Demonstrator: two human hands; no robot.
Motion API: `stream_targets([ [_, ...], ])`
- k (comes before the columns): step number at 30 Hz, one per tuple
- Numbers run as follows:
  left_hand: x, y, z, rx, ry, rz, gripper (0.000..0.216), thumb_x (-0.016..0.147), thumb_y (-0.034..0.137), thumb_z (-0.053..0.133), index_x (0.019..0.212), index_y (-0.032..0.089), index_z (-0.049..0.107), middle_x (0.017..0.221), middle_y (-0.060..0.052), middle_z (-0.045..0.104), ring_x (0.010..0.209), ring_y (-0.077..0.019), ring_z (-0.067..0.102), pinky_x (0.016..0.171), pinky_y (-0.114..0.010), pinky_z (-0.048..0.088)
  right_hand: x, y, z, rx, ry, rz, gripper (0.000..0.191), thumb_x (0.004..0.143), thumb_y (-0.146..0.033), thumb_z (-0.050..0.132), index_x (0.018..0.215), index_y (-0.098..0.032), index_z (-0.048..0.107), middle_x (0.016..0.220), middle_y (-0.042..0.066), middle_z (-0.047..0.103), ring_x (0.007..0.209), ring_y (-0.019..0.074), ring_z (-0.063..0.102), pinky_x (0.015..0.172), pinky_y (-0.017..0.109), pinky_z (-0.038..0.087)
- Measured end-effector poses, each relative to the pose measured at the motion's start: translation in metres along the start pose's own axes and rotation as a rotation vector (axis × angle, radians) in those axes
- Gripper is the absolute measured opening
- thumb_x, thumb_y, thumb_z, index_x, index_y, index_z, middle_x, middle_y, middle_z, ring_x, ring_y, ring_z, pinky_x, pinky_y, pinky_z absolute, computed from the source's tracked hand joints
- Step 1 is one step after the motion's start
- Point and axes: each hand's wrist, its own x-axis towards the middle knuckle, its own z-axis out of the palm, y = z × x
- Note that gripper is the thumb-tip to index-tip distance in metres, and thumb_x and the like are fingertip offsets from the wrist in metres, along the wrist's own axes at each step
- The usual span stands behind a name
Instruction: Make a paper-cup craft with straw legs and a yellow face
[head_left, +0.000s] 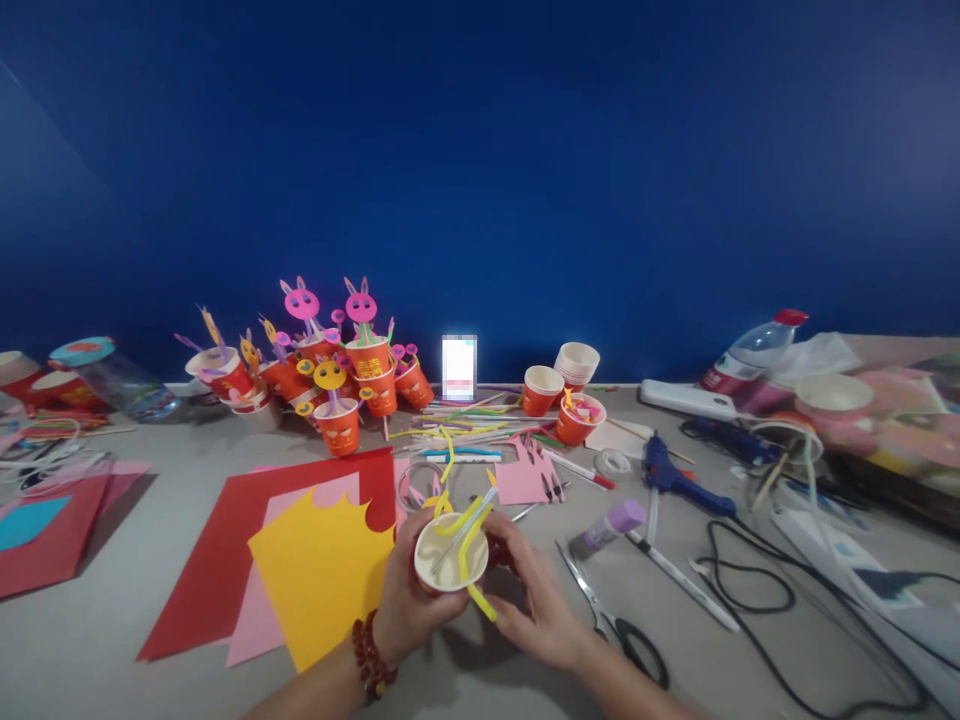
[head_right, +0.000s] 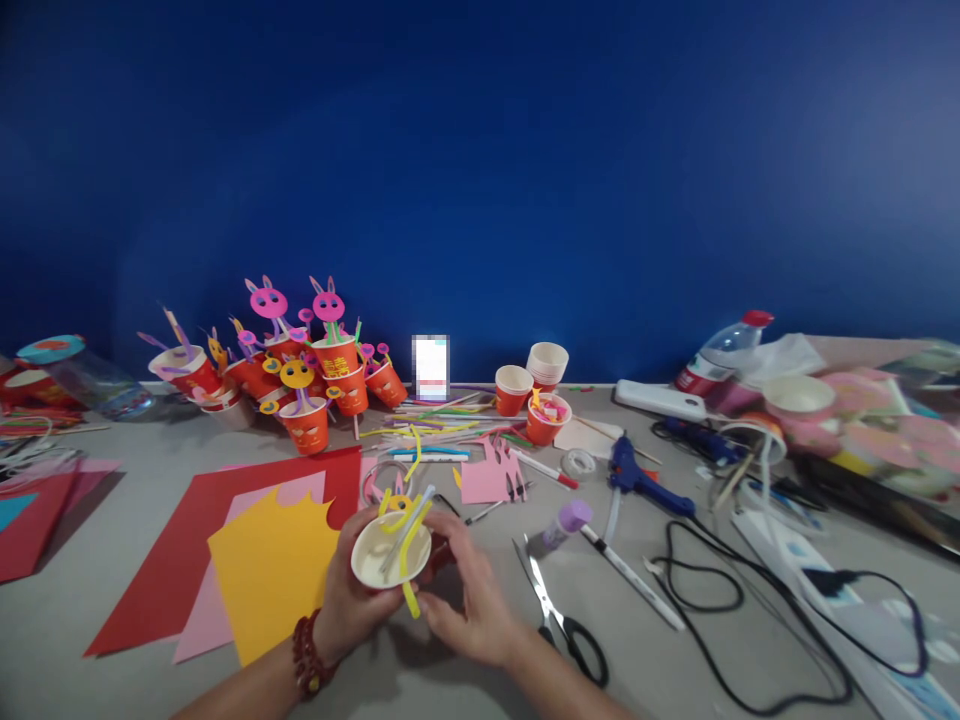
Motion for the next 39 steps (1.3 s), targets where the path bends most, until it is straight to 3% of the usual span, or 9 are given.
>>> stream_targets([
  [11, 0.002, 0.005, 0.002, 0.036, -0.015, 0.012, 0.067, 0.068, 0.029, 0.079, 0.128, 0.023, 0.049, 0.117, -0.011, 0.067, 0.103, -0.031, 0.071, 0.087, -0.046, 0.06, 0.002, -0.002, -0.001, -0.043, 0.003, 0.009, 0.053, 0.087, -0.034, 0.061, 0.136, -0.022, 0.042, 0.129, 0.014, 0.054, 0.091, 0.0214, 0.065, 0.083, 0.034, 0.057],
  [16, 0.001, 0.005, 0.003, 0.053, -0.013, 0.038, 0.067, 0.068, 0.028, 0.079, 0.128, 0.024, 0.049, 0.118, -0.01, 0.067, 0.105, -0.0312, 0.07, 0.089, -0.046, 0.058, 0.002, 0.001, 0.0, -0.08, 0.042, -0.02, 0.058, 0.085, -0.035, 0.067, 0.136, -0.022, 0.043, 0.128, 0.014, 0.055, 0.097, 0.0223, 0.063, 0.084, 0.034, 0.057],
  [23, 0.003, 0.003, 0.003, 0.112, -0.011, 0.034, 0.067, 0.068, 0.027, 0.078, 0.128, 0.022, 0.048, 0.12, -0.012, 0.064, 0.107, -0.0315, 0.068, 0.09, -0.047, 0.057, 0.002, -0.003, 0.001, -0.175, 0.139, -0.065, 0.033, 0.085, -0.032, 0.068, 0.116, -0.024, 0.059, 0.122, 0.012, 0.055, 0.113, 0.0273, 0.056, 0.085, 0.035, 0.054],
  [27, 0.003, 0.001, 0.002, 0.138, -0.022, 0.021, 0.071, 0.065, 0.028, 0.08, 0.128, 0.022, 0.048, 0.117, -0.01, 0.064, 0.105, -0.0312, 0.068, 0.089, -0.047, 0.057, 0.004, -0.008, -0.001, -0.238, 0.138, -0.1, 0.019, 0.084, -0.028, 0.069, 0.102, -0.025, 0.066, 0.112, 0.009, 0.053, 0.107, 0.0259, 0.056, 0.09, 0.038, 0.05],
  [39, 0.005, 0.005, 0.002, 0.148, -0.05, 0.04, 0.073, 0.066, 0.032, 0.08, 0.129, 0.022, 0.045, 0.114, -0.01, 0.066, 0.101, -0.03, 0.07, 0.086, -0.046, 0.058, 0.005, -0.012, -0.001, -0.159, 0.111, -0.119, 0.013, 0.084, -0.02, 0.067, 0.095, -0.026, 0.067, 0.096, 0.005, 0.056, 0.093, 0.021, 0.057, 0.08, 0.032, 0.05],
])
